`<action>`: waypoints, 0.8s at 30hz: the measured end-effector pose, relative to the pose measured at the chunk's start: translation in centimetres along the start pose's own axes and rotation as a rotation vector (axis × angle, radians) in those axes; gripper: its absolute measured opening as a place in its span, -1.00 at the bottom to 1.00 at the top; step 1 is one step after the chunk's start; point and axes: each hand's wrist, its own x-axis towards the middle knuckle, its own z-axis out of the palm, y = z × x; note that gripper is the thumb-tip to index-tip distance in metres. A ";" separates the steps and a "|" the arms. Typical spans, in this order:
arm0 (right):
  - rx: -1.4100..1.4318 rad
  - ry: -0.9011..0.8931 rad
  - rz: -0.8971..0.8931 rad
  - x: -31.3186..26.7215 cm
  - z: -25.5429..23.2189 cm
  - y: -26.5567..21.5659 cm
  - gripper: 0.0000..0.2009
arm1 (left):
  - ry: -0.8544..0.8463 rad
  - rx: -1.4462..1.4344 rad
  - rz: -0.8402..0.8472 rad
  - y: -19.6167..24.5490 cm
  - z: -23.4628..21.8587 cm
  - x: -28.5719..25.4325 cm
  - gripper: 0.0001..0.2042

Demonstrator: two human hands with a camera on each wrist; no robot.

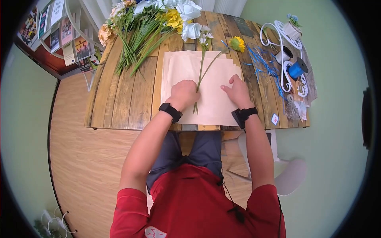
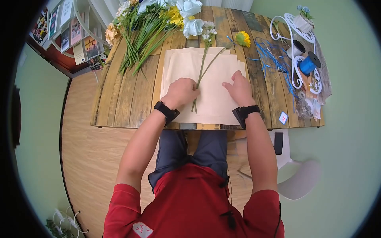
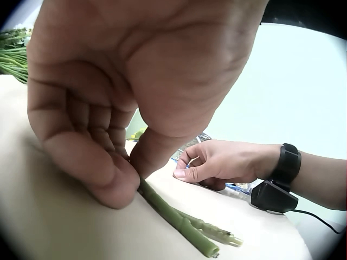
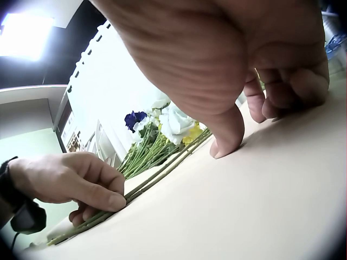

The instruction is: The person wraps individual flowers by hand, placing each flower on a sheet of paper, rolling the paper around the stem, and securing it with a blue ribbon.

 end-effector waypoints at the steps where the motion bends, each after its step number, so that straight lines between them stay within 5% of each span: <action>1: 0.001 0.001 0.001 0.1 -0.1 -0.2 -0.57 | 0.000 0.001 0.001 0.0 -0.1 0.0 -0.77; 10: -0.186 0.130 0.078 0.1 -0.1 0.5 -0.38 | -0.016 -0.093 0.027 -1.1 0.5 0.6 -0.76; 18: 0.096 -0.109 0.221 2.1 -0.7 2.1 -0.63 | 0.022 -0.093 0.097 -1.6 1.1 0.6 -0.74; 24: 0.159 -0.015 0.209 1.9 -0.6 3.4 -0.68 | 0.024 -0.094 0.094 -1.4 0.8 0.1 -0.71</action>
